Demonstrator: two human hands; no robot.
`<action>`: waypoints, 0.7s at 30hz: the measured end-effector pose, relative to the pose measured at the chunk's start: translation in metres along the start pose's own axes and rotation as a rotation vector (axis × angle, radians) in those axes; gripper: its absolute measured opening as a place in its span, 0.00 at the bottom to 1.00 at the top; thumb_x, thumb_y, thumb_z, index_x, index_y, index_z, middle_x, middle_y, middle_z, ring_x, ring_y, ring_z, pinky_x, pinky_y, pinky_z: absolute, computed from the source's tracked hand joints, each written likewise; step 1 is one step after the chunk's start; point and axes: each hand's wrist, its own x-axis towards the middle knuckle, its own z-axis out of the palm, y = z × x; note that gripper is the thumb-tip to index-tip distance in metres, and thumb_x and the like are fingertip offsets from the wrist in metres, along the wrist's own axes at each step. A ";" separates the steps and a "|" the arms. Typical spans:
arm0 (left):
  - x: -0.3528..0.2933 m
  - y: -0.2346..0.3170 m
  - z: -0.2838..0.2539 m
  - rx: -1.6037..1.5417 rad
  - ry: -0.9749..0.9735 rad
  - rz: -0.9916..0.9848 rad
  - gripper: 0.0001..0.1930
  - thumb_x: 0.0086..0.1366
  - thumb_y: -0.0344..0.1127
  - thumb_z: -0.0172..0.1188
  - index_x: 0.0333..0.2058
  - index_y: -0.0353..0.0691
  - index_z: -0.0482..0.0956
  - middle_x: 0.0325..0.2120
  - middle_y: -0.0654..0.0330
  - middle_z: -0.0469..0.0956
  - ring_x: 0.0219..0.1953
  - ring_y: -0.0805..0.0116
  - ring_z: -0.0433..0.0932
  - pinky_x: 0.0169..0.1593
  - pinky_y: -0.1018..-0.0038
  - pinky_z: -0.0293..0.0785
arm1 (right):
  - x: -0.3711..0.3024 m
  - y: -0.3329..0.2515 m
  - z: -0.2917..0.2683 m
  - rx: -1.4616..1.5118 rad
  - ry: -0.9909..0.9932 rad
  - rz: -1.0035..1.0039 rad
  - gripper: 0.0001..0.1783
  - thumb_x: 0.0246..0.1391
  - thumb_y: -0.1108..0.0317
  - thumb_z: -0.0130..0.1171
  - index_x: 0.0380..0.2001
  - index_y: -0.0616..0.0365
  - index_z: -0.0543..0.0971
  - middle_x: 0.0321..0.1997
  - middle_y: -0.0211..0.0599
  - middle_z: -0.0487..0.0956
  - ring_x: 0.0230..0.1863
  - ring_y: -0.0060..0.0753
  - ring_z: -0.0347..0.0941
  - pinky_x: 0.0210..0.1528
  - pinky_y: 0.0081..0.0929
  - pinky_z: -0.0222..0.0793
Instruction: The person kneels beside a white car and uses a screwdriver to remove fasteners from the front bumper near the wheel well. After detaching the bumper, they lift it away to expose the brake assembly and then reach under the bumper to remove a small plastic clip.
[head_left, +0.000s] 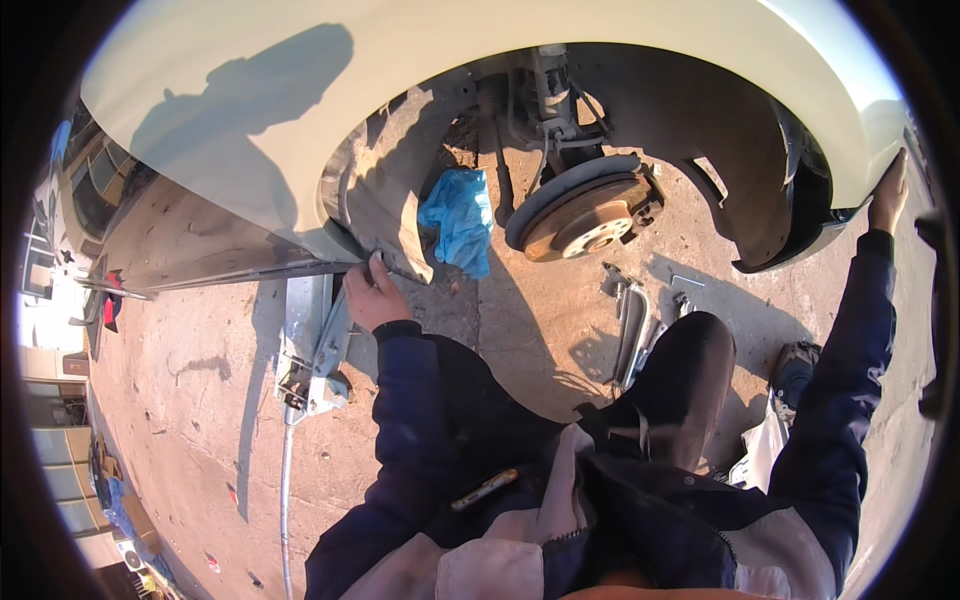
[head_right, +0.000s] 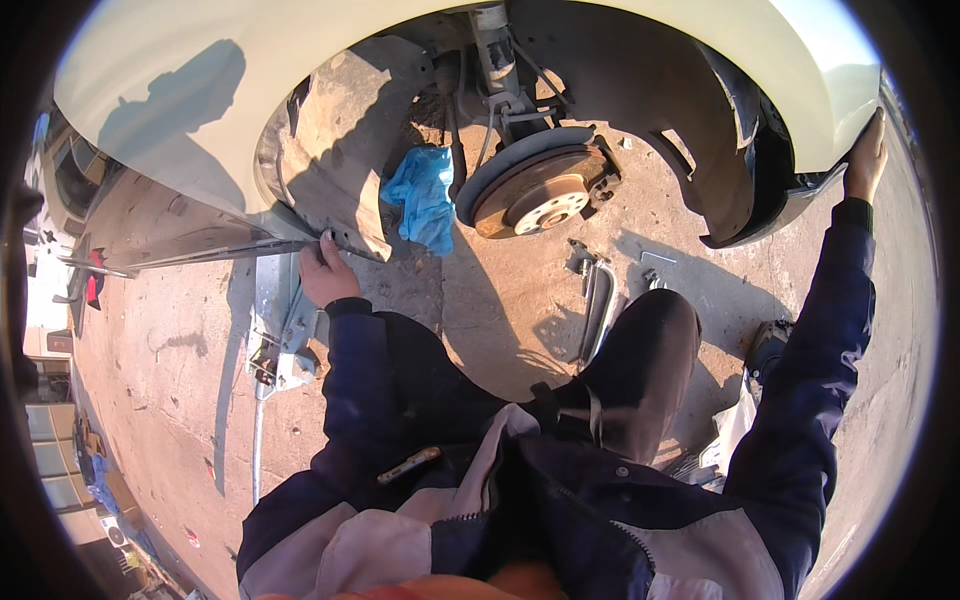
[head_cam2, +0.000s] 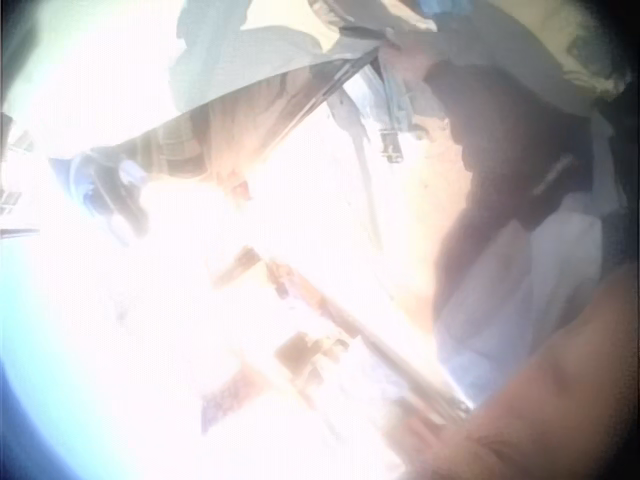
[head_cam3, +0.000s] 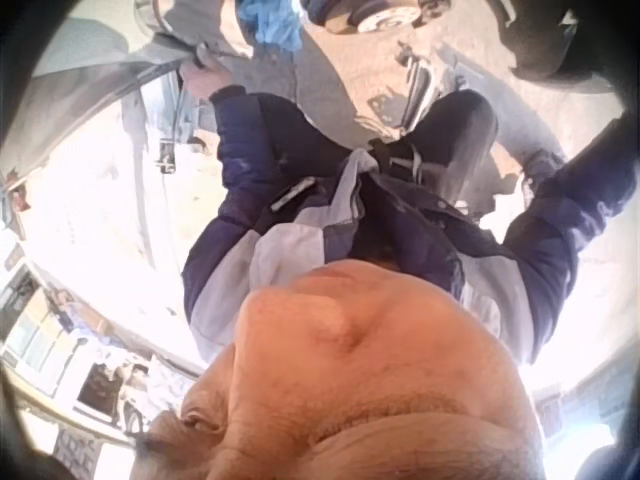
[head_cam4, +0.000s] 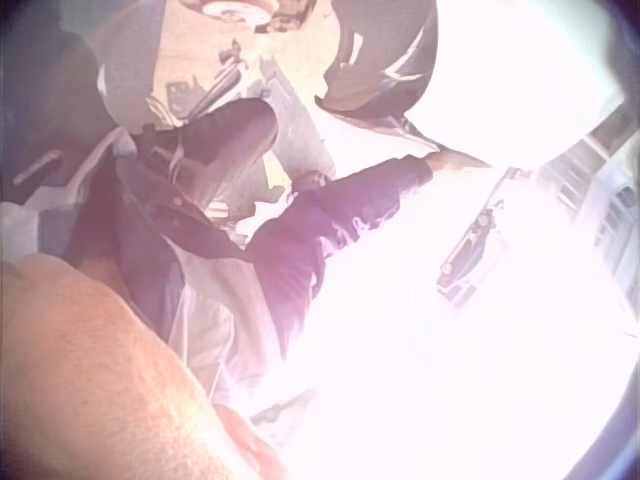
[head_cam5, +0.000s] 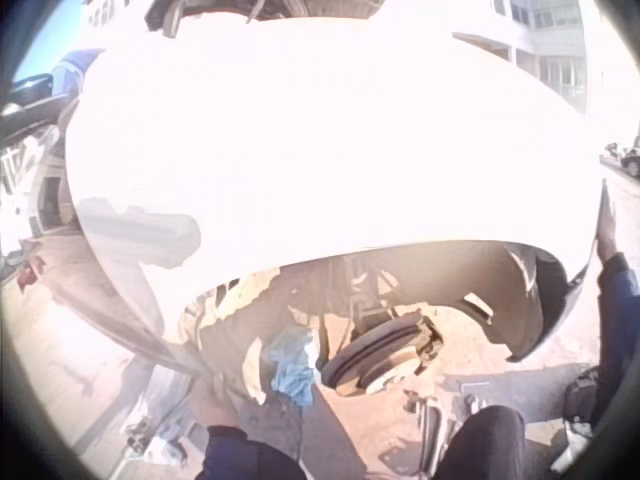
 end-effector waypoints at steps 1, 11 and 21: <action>0.002 0.000 -0.004 0.013 -0.093 -0.217 0.20 0.70 0.41 0.76 0.46 0.31 0.80 0.50 0.45 0.82 0.55 0.42 0.81 0.54 0.50 0.78 | -0.002 -0.001 -0.001 0.013 -0.009 -0.010 0.41 0.81 0.35 0.46 0.67 0.65 0.83 0.65 0.43 0.87 0.65 0.36 0.82 0.67 0.31 0.73; 0.057 0.008 -0.055 0.071 -0.078 0.262 0.73 0.55 0.51 0.86 0.81 0.23 0.40 0.81 0.26 0.41 0.82 0.26 0.48 0.82 0.41 0.54 | -0.008 -0.013 -0.006 -0.145 0.003 0.020 0.49 0.79 0.29 0.40 0.73 0.66 0.78 0.74 0.56 0.80 0.76 0.46 0.75 0.76 0.36 0.66; 0.072 -0.012 -0.043 -0.058 -0.233 0.261 0.76 0.59 0.60 0.83 0.81 0.19 0.35 0.83 0.27 0.36 0.86 0.31 0.39 0.82 0.44 0.57 | -0.033 -0.022 -0.005 -0.131 -0.037 0.101 0.50 0.78 0.25 0.38 0.82 0.56 0.68 0.80 0.45 0.74 0.79 0.41 0.69 0.80 0.38 0.61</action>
